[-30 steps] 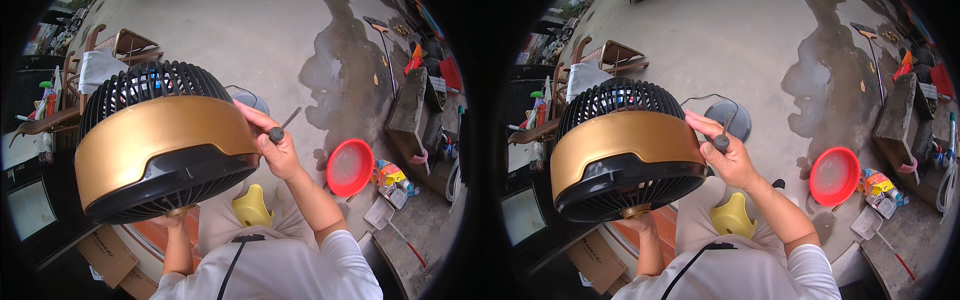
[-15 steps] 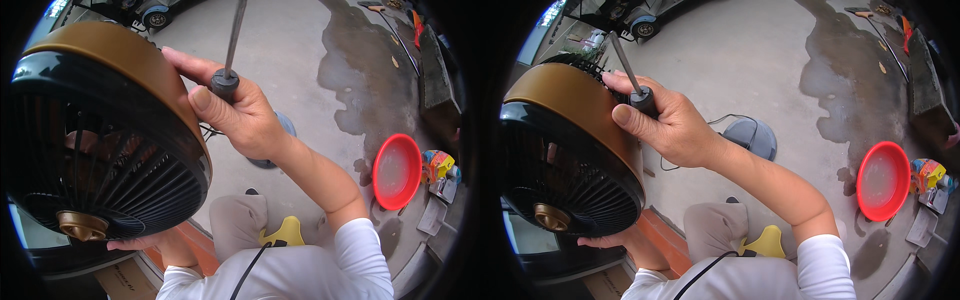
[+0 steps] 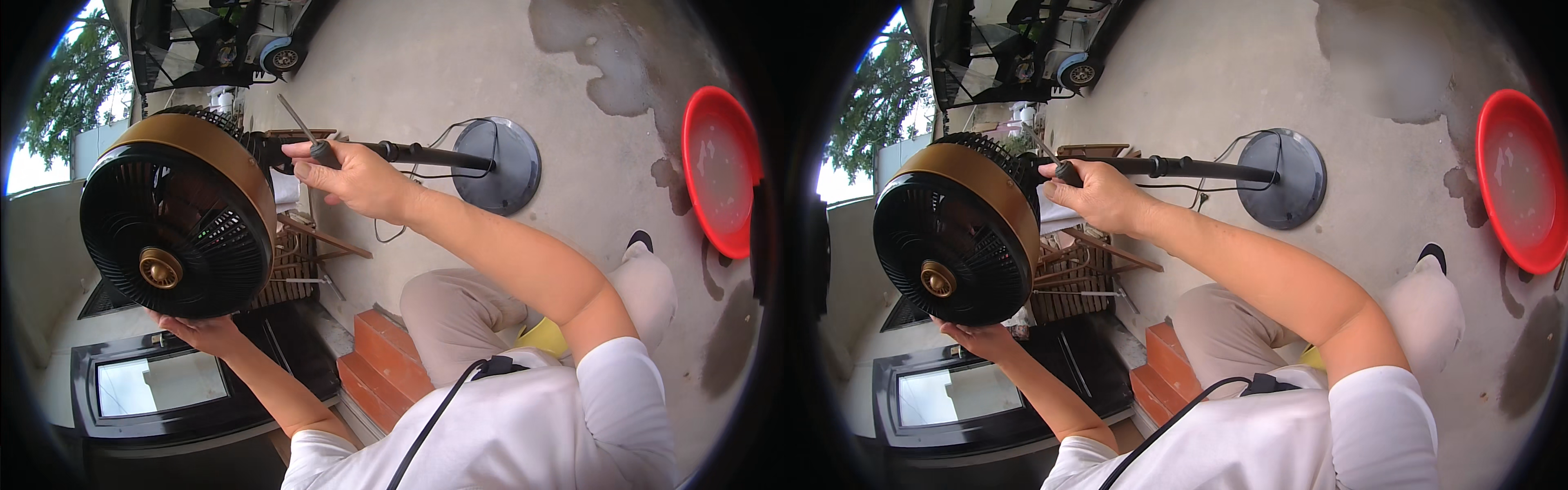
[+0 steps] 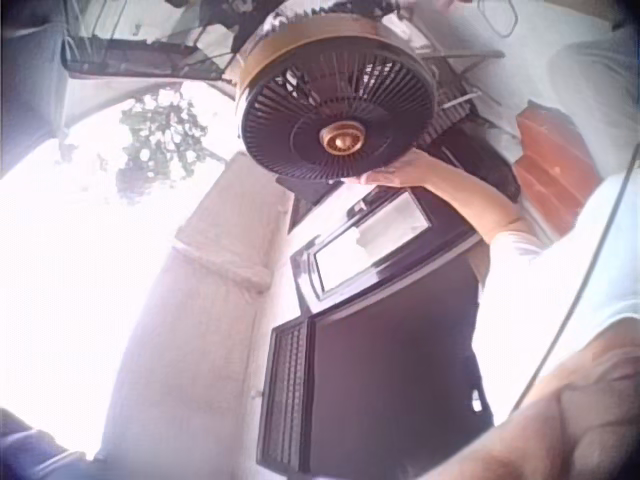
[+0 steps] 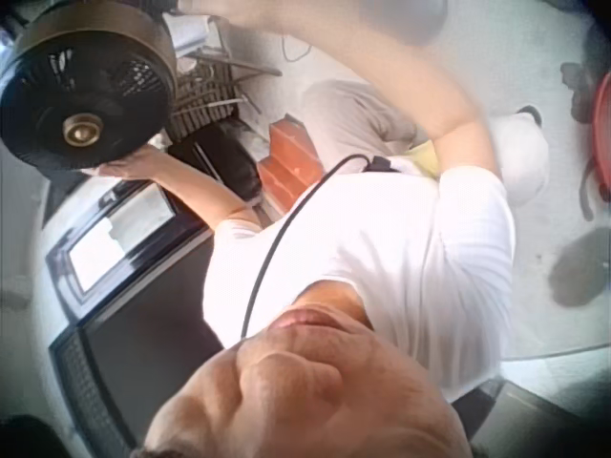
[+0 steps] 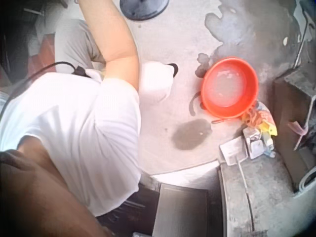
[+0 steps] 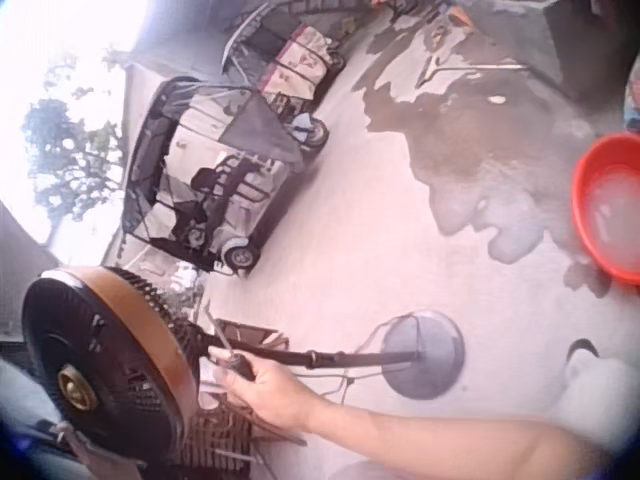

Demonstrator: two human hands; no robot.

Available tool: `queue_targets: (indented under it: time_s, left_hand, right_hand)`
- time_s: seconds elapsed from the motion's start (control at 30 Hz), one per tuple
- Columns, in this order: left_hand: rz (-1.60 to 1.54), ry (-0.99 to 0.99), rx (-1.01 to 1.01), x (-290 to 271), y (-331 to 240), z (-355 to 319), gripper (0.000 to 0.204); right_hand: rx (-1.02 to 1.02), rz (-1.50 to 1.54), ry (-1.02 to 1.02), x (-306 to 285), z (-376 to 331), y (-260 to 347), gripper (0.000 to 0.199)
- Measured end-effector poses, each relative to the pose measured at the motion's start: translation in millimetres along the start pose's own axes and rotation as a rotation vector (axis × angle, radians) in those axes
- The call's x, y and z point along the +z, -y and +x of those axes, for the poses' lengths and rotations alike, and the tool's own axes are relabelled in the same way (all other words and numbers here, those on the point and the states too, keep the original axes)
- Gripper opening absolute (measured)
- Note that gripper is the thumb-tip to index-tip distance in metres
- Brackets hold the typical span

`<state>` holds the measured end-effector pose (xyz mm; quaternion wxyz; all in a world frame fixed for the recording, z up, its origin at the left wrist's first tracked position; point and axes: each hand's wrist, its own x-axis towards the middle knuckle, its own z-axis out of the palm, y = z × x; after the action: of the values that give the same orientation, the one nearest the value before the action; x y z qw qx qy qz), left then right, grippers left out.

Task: The person assembles a standing fan by attaching the fan head to the pole, securing it with a screwdriver, and adjusting the components. The person uses a screwdriver to tighten screws on the fan head and aligns the parts.

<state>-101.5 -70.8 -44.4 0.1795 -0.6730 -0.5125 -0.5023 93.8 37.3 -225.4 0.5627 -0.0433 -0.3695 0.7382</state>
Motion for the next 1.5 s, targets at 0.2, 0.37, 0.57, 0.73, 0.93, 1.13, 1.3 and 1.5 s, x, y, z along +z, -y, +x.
queue_targets:
  time_s: [0.2, 0.37, 0.57, 0.73, 0.93, 1.13, 1.3, 1.5]
  left_hand:
    - [-0.330, 0.276, -0.463, -60.3, 5.1, 108.9, 0.063]
    - [-0.336, 0.321, -0.616, -66.5, 12.6, 144.3, 0.066]
    - [-0.426, 0.458, -0.605, -69.4, 23.8, 145.9, 0.064]
    - [-0.427, 0.450, -0.597, -71.2, 22.6, 145.5, 0.061]
    - [-0.337, 0.322, -0.584, -62.0, 21.0, 139.2, 0.059]
    - [-0.364, 0.159, -0.662, -42.8, 9.4, 125.2, 0.060]
    - [-0.626, 0.139, -0.650, -38.7, 15.4, 82.2, 0.057]
    - [-0.883, 0.049, -0.610, -22.6, 34.0, -30.1, 0.069]
  right_hand:
    - [-0.035, 0.011, -0.142, 12.4, -13.1, -25.6, 0.060]
    - [-0.307, -0.017, -0.077, 39.8, 6.1, -21.2, 0.107]
    - [-0.200, 0.073, 0.023, 47.2, 22.1, -16.8, 0.121]
    - [-0.224, 0.013, 0.029, 43.0, 23.2, -13.1, 0.112]
    - [-0.224, -0.035, -0.041, 48.8, 20.7, -12.4, 0.098]
    - [-0.171, -0.020, -0.040, 48.8, 14.0, -9.3, 0.086]
    - [-0.176, 0.082, -0.064, 54.7, 2.9, -0.3, 0.068]
    - [-0.034, 0.065, -0.025, 53.1, 0.5, 8.0, 0.073]
